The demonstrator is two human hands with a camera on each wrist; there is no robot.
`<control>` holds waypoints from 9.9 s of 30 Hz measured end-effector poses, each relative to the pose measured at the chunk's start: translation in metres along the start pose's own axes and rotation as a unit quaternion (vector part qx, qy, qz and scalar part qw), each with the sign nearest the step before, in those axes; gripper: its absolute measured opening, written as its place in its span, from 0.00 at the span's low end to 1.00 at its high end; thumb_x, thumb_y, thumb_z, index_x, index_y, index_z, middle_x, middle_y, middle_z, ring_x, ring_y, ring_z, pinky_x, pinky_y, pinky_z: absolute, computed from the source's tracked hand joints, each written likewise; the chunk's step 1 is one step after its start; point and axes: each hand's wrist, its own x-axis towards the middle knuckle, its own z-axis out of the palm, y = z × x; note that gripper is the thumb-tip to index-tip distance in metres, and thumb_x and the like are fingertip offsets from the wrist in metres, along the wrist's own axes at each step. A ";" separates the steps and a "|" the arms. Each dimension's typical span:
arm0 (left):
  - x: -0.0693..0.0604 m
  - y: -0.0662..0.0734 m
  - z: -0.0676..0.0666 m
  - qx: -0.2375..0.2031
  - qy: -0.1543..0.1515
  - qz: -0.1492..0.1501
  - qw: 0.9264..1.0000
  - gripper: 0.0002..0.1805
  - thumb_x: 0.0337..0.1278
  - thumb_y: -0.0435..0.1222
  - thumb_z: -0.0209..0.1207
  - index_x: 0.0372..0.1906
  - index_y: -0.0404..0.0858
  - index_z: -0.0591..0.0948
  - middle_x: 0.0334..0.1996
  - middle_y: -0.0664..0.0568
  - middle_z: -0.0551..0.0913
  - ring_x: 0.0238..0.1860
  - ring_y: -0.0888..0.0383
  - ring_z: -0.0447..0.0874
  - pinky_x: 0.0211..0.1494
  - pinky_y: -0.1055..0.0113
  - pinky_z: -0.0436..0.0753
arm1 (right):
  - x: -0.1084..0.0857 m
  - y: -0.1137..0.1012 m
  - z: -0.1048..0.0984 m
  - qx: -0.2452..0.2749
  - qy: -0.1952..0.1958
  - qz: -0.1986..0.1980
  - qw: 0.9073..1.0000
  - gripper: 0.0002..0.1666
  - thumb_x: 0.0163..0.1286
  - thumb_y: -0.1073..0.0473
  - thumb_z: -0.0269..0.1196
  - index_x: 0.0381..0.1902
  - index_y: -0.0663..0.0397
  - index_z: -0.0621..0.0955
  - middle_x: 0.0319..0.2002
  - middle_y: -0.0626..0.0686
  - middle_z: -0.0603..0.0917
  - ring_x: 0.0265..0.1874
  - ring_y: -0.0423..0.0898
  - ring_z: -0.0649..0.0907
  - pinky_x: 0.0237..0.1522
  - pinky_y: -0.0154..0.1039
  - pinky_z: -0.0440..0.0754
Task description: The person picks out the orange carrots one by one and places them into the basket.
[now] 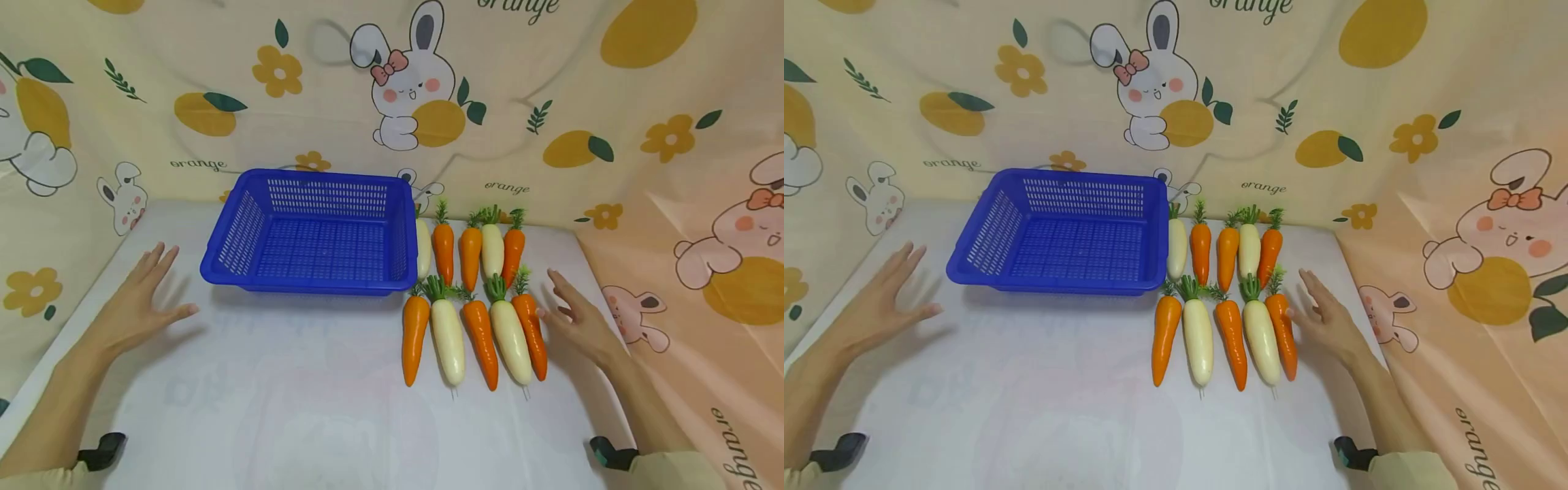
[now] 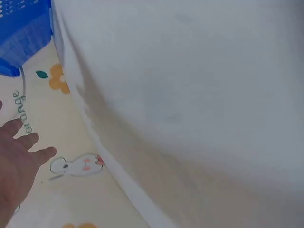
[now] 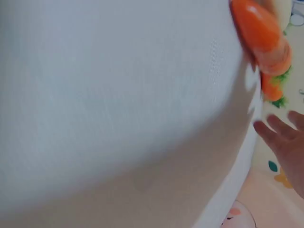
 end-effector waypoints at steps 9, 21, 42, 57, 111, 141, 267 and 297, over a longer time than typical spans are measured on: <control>0.020 0.020 0.004 -0.116 -0.025 0.004 0.993 0.58 0.56 0.44 0.69 0.81 0.56 0.41 0.80 0.43 0.41 0.75 0.28 0.43 0.70 0.28 0.49 | -0.009 -0.010 0.006 0.077 -0.061 0.042 0.994 0.45 0.71 0.54 0.64 0.80 0.39 0.56 0.73 0.63 0.63 0.61 0.65 0.75 0.53 0.31 0.79; 0.046 0.042 0.012 -0.236 -0.085 -0.020 0.968 0.53 0.65 0.42 0.63 0.80 0.58 0.36 0.79 0.37 0.39 0.73 0.27 0.48 0.68 0.30 0.56 | -0.001 -0.015 0.007 0.024 -0.120 0.065 0.990 0.47 0.66 0.50 0.69 0.78 0.47 0.60 0.68 0.67 0.67 0.58 0.68 0.74 0.52 0.64 0.79; 0.063 0.048 0.014 -0.268 -0.081 -0.071 0.957 0.58 0.61 0.44 0.67 0.79 0.60 0.34 0.80 0.41 0.33 0.77 0.33 0.32 0.73 0.31 0.42 | 0.025 -0.047 -0.013 0.161 -0.111 0.071 0.978 0.45 0.68 0.60 0.65 0.77 0.40 0.56 0.70 0.66 0.59 0.56 0.66 0.74 0.43 0.40 0.85; 0.068 0.047 0.020 -0.303 -0.078 -0.074 0.947 0.60 0.59 0.39 0.68 0.80 0.56 0.35 0.80 0.41 0.33 0.77 0.34 0.32 0.73 0.32 0.41 | 0.091 -0.123 0.007 0.215 -0.074 0.026 0.974 0.46 0.68 0.62 0.66 0.77 0.37 0.57 0.71 0.62 0.61 0.56 0.61 0.75 0.39 0.40 0.85; 0.064 0.040 0.013 -0.315 -0.065 -0.092 0.942 0.59 0.59 0.40 0.68 0.80 0.58 0.36 0.80 0.42 0.34 0.78 0.36 0.32 0.74 0.34 0.40 | 0.247 -0.325 0.194 0.252 -0.189 0.013 0.949 0.49 0.67 0.61 0.68 0.79 0.42 0.57 0.65 0.62 0.72 0.56 0.54 0.80 0.48 0.41 0.86; 0.067 0.045 0.022 -0.315 -0.077 -0.096 0.941 0.57 0.61 0.42 0.65 0.80 0.61 0.36 0.80 0.40 0.36 0.76 0.31 0.39 0.71 0.29 0.47 | 0.252 -0.358 0.274 0.239 -0.204 0.095 0.945 0.47 0.64 0.60 0.71 0.77 0.40 0.62 0.58 0.57 0.75 0.41 0.50 0.83 0.37 0.44 0.88; 0.057 0.043 0.027 -0.327 -0.075 -0.094 0.937 0.54 0.63 0.44 0.64 0.80 0.61 0.37 0.80 0.40 0.33 0.77 0.32 0.32 0.71 0.28 0.41 | 0.134 0.007 0.002 0.248 -0.004 0.149 0.957 0.45 0.66 0.69 0.66 0.76 0.59 0.57 0.69 0.74 0.55 0.39 0.46 0.79 0.36 0.34 0.85; 0.067 0.050 0.014 -0.269 -0.103 -0.083 0.954 0.58 0.60 0.48 0.66 0.79 0.61 0.34 0.80 0.42 0.32 0.77 0.33 0.33 0.70 0.28 0.44 | 0.151 -0.085 -0.004 0.253 -0.037 0.029 0.966 0.44 0.71 0.55 0.64 0.79 0.36 0.56 0.69 0.59 0.68 0.55 0.46 0.79 0.46 0.32 0.84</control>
